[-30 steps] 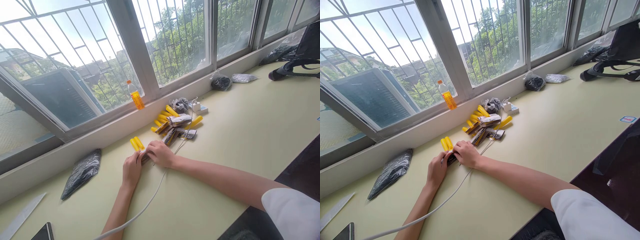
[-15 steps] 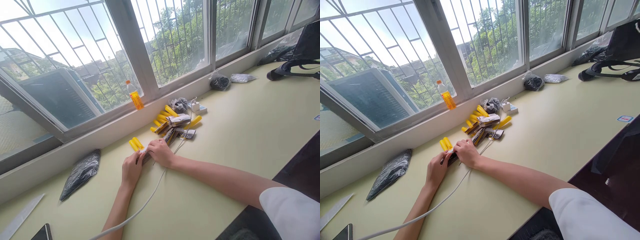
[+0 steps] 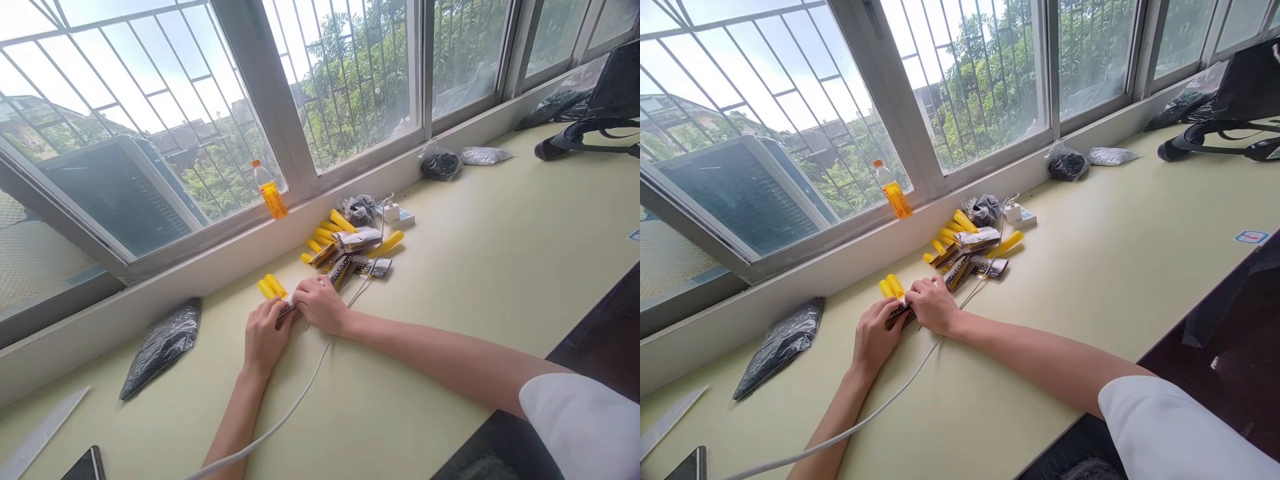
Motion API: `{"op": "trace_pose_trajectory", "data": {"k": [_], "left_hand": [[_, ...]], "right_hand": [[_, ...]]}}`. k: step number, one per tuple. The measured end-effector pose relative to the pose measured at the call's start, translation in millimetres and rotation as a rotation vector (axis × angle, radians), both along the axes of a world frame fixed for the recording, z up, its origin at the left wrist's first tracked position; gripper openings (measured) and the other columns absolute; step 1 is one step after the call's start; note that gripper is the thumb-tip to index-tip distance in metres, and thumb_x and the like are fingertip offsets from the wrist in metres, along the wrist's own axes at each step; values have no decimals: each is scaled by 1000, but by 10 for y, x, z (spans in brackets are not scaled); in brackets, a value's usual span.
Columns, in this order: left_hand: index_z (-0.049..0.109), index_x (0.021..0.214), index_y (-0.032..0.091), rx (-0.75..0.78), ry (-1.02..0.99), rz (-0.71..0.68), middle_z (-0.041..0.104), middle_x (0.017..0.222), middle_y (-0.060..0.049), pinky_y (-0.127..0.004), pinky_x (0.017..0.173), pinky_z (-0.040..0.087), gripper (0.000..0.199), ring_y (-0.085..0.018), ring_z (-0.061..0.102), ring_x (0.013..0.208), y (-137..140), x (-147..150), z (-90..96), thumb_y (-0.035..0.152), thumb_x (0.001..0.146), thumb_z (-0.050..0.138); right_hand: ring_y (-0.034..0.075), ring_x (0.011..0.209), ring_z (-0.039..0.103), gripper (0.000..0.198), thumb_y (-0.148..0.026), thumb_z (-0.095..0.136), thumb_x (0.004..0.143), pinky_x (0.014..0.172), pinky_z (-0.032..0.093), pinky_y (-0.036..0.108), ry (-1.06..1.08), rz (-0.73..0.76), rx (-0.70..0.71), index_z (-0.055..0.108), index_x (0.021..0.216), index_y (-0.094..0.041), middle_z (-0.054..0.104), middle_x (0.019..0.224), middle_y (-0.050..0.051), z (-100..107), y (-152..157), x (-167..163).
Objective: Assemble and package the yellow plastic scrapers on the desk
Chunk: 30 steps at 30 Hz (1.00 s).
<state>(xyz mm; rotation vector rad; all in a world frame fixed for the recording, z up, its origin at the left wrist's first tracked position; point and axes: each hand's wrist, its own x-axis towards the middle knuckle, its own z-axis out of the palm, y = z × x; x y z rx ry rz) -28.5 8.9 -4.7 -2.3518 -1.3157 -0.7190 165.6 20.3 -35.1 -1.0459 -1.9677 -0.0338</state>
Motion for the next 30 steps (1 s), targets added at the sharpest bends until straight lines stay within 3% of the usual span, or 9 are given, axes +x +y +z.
{"op": "trace_pose_trajectory", "data": {"k": [7, 14, 20, 30], "left_hand": [[72, 109, 27, -38, -55, -13, 75, 121, -6, -37, 92, 52, 27, -21, 70, 108, -18, 20, 12, 44, 98, 55], [71, 110, 27, -50, -35, -15, 74, 123, -3, -36, 95, 51, 22, -20, 71, 107, 5, -7, -7, 34, 99, 54], [73, 108, 27, 18, 3, 3, 76, 121, -2, -35, 93, 52, 24, -20, 72, 100, 0, -24, -2, 31, 100, 51], [69, 90, 23, 53, 50, 3, 77, 119, -3, -32, 83, 53, 21, -20, 73, 94, -21, -7, 25, 32, 99, 52]], "right_hand": [[20, 104, 55, 14, -14, 54, 100, 102, 27, 39, -12, 4, -1, 67, 100, -19, 67, 107, 6, -13, 15, 3], [20, 101, 55, 20, -6, 50, 96, 101, 27, 39, -43, 13, 2, 65, 100, -18, 67, 105, 6, -11, 16, -5], [19, 100, 55, 18, -12, 49, 100, 100, 27, 39, -28, 24, 35, 66, 100, -18, 66, 106, 6, -36, 36, -17], [20, 102, 54, 16, -12, 51, 100, 104, 26, 40, -41, -12, 88, 65, 99, -18, 66, 108, 6, -11, 19, -1]]}}
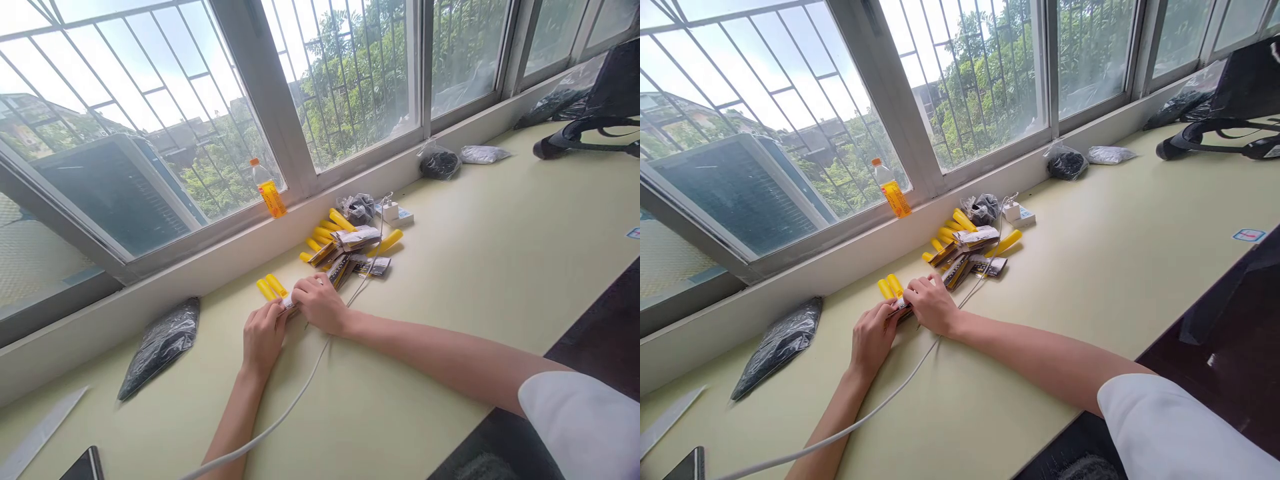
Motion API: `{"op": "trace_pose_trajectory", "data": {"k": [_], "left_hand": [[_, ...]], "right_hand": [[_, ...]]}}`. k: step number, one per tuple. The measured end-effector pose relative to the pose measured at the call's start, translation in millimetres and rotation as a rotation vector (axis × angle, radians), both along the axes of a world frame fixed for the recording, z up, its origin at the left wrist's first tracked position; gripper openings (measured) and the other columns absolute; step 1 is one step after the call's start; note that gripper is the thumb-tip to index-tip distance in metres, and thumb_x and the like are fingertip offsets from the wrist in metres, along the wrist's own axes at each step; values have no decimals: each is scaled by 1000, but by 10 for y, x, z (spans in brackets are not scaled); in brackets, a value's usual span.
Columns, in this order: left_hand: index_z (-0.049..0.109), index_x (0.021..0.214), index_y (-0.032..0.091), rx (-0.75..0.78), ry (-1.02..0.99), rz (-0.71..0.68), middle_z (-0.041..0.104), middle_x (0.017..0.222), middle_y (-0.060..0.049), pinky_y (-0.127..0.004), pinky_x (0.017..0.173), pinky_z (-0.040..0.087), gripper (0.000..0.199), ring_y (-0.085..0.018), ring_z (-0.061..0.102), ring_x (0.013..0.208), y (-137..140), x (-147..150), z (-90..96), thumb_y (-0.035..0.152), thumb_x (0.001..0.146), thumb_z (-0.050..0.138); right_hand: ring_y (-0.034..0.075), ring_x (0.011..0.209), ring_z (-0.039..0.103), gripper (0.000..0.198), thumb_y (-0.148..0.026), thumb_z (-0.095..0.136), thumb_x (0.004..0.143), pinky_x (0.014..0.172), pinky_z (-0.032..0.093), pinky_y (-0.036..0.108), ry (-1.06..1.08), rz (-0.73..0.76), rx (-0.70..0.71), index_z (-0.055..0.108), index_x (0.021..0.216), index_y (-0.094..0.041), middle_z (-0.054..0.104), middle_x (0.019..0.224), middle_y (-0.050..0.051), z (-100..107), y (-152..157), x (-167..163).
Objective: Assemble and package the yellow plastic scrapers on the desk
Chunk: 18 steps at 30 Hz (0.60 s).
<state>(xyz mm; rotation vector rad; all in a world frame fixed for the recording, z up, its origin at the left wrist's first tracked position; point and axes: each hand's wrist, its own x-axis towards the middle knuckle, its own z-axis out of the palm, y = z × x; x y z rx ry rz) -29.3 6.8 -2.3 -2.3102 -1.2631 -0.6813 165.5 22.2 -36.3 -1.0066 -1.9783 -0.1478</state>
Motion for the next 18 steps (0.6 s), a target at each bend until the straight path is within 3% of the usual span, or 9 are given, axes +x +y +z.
{"op": "trace_pose_trajectory", "data": {"k": [7, 13, 18], "left_hand": [[64, 94, 23, -30, -1, 13, 75, 119, -5, -33, 85, 51, 8, -21, 71, 101, 28, 5, -38, 28, 95, 57], [62, 99, 25, -103, -17, 57, 75, 106, -3, -33, 83, 51, 8, -20, 68, 87, 12, 18, -30, 26, 92, 59], [62, 99, 24, -128, -34, 47, 74, 102, -4, -34, 86, 51, 11, -21, 68, 88, 13, 32, -8, 21, 90, 57]], "right_hand": [[21, 100, 53, 15, -15, 53, 98, 104, 26, 43, -32, -30, -6, 67, 95, -18, 65, 104, 7, 10, -11, 8], [21, 97, 53, 17, -16, 53, 98, 105, 25, 44, -78, -22, -29, 68, 90, -17, 66, 99, 7, -7, 3, 0], [22, 96, 54, 14, -16, 54, 97, 105, 25, 45, -106, -16, -54, 68, 93, -16, 66, 99, 8, -4, 4, -1]]}}
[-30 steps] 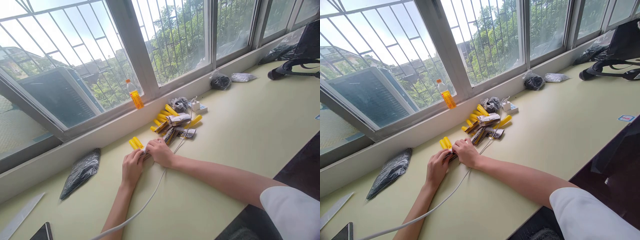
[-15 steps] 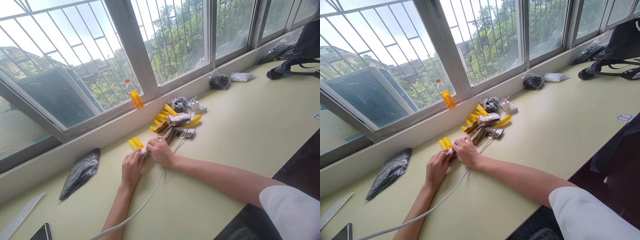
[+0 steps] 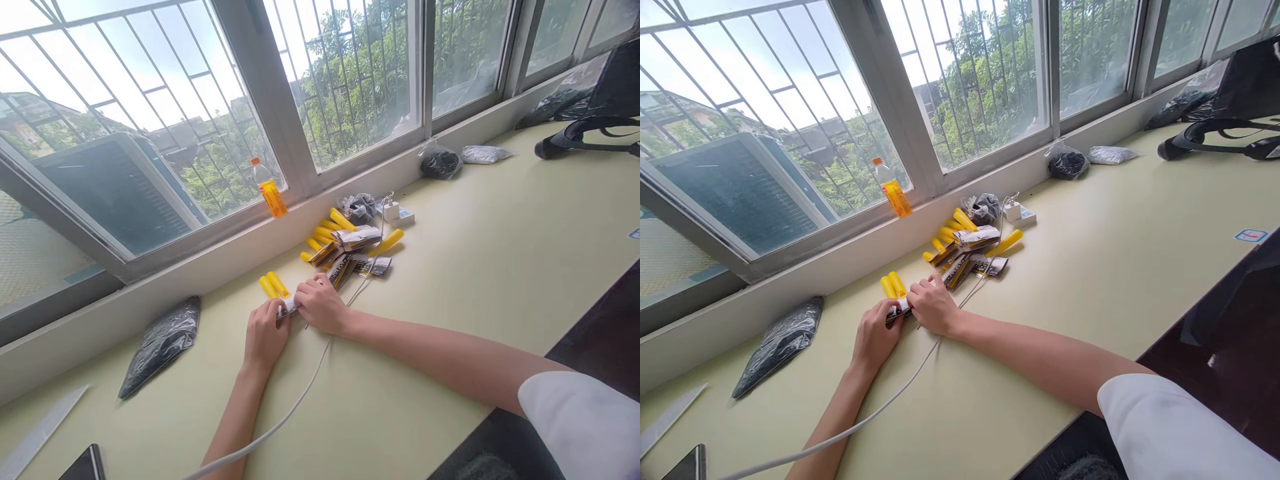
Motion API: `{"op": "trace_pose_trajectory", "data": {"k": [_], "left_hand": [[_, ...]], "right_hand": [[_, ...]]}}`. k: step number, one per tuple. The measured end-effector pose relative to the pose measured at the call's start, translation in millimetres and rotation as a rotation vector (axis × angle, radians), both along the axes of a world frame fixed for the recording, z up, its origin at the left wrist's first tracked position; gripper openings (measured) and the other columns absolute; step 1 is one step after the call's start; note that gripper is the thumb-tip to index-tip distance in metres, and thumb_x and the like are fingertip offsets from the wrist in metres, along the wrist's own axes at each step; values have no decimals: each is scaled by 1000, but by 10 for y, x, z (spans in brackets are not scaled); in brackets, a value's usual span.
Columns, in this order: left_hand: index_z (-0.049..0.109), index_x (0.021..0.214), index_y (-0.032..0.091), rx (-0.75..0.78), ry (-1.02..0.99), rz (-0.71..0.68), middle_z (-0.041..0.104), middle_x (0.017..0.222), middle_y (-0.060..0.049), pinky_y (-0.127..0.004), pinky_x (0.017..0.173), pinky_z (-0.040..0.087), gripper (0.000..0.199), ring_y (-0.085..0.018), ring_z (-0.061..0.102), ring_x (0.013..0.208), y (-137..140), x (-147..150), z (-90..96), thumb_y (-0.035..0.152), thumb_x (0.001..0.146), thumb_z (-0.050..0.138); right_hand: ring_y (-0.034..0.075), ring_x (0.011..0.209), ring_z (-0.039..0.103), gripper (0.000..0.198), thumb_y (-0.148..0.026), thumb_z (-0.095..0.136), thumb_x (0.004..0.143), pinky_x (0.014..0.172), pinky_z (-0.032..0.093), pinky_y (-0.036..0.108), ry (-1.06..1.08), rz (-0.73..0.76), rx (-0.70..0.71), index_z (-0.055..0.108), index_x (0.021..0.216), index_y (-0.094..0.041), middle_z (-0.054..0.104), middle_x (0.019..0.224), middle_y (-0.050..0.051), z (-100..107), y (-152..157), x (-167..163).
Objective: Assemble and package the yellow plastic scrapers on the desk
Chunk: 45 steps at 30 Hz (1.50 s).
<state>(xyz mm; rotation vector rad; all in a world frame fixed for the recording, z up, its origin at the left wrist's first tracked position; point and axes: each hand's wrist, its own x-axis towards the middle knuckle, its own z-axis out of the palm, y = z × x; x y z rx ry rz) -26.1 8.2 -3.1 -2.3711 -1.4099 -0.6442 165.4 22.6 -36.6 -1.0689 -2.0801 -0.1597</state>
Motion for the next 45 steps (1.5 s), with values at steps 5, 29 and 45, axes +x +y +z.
{"op": "trace_pose_trajectory", "data": {"k": [5, 29, 45], "left_hand": [[61, 101, 24, -42, -18, -14, 73, 105, -5, -35, 88, 52, 14, -21, 68, 93, 16, -3, 5, 18, 89, 57], [61, 104, 24, -41, -12, -49, 73, 111, -4, -37, 90, 52, 25, -21, 68, 100, 11, -18, 0, 9, 84, 55], [62, 113, 25, -163, -161, -33, 73, 116, -6, -46, 103, 46, 36, -25, 66, 110, -21, 32, 34, 54, 92, 61]], "right_hand": [[22, 97, 54, 12, -15, 55, 96, 104, 25, 44, -36, 4, -11, 66, 94, -16, 66, 101, 8, 19, -12, -2], [23, 103, 49, 11, -13, 56, 92, 93, 29, 38, -87, 95, -59, 65, 98, -16, 62, 110, 9, 24, -3, -21], [22, 99, 48, 15, -12, 50, 96, 92, 28, 39, -32, -6, -60, 65, 98, -16, 61, 105, 8, -10, -14, -22]]}}
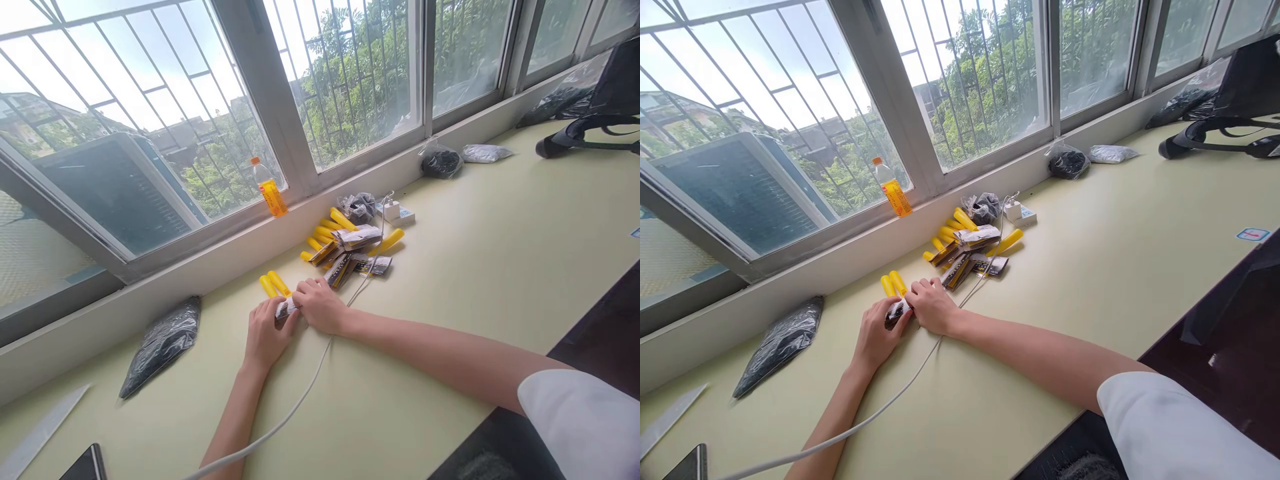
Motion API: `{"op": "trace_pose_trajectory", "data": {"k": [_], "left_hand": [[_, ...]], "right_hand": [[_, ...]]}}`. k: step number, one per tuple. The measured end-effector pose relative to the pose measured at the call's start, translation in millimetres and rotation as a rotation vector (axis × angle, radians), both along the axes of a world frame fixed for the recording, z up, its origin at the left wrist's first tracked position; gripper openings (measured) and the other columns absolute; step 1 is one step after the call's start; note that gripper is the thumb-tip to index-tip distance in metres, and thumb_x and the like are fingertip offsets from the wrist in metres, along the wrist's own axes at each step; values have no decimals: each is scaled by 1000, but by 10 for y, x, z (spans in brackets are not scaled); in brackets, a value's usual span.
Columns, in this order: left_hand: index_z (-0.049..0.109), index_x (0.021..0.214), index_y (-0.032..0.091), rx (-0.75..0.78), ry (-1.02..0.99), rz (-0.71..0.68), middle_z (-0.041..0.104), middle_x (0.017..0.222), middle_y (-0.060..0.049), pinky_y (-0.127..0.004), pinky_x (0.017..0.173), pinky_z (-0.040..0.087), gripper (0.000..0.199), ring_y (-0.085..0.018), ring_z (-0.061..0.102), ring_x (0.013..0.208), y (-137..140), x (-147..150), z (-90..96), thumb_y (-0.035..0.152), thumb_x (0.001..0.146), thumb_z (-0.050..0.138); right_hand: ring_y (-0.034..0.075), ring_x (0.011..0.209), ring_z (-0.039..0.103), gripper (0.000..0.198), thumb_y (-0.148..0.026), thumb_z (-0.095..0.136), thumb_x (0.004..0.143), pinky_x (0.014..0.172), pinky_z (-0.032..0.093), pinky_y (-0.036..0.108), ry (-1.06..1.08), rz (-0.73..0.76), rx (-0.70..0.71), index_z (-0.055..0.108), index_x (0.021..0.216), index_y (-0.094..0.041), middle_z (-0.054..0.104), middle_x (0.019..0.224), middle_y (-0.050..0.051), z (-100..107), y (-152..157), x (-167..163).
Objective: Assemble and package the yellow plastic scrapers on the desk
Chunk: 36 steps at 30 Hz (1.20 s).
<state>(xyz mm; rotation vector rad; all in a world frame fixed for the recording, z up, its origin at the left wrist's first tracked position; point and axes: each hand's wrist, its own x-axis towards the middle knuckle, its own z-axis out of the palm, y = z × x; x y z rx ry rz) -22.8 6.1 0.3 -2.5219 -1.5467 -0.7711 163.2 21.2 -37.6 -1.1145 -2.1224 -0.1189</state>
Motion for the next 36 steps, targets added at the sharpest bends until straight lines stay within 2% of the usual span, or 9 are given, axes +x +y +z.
{"op": "trace_pose_trajectory", "data": {"k": [10, 16, 19, 23, 31, 36], "left_hand": [[62, 114, 24, 16, -59, -38, 73, 114, -7, -46, 101, 50, 36, -24, 67, 106, 24, -33, -20, 54, 92, 61], [66, 119, 26, 144, -33, -105, 72, 127, -7, -46, 107, 50, 35, -25, 66, 118, 77, -77, -69, 42, 89, 70], [70, 120, 29, 203, 4, -128, 72, 129, -4, -45, 106, 51, 27, -22, 67, 118, 120, -126, -113, 33, 96, 60], [74, 121, 32, 260, 53, -125, 74, 128, -4, -45, 101, 53, 31, -22, 69, 114, 136, -179, -124, 28, 100, 51], [72, 126, 33, 200, 78, -79, 72, 132, -5, -47, 102, 50, 39, -22, 69, 114, 53, -147, -32, 27, 102, 42], [73, 124, 32, 226, 96, -64, 74, 129, -4, -45, 101, 50, 40, -21, 70, 112, 36, -137, -17, 26, 102, 39]], "right_hand": [[21, 100, 49, 12, -13, 54, 95, 94, 28, 38, 25, 0, 18, 65, 99, -16, 62, 107, 8, -3, 9, 1], [21, 102, 51, 19, -8, 51, 95, 96, 28, 37, 112, -14, -56, 67, 102, -16, 63, 107, 8, 37, -12, 31], [20, 100, 52, 22, -8, 49, 96, 97, 28, 37, 157, -27, -84, 68, 102, -17, 64, 108, 6, 52, -18, 45], [19, 101, 53, 22, -8, 49, 97, 98, 28, 37, 172, -14, -64, 69, 102, -18, 66, 107, 5, 49, -13, 48], [21, 109, 56, 23, -14, 49, 101, 103, 27, 39, 156, -16, -49, 70, 110, -18, 67, 117, 8, 31, -15, 39], [21, 112, 56, 24, -18, 49, 103, 105, 27, 39, 132, 2, -85, 69, 117, -17, 65, 118, 10, 32, -19, 33]]}}
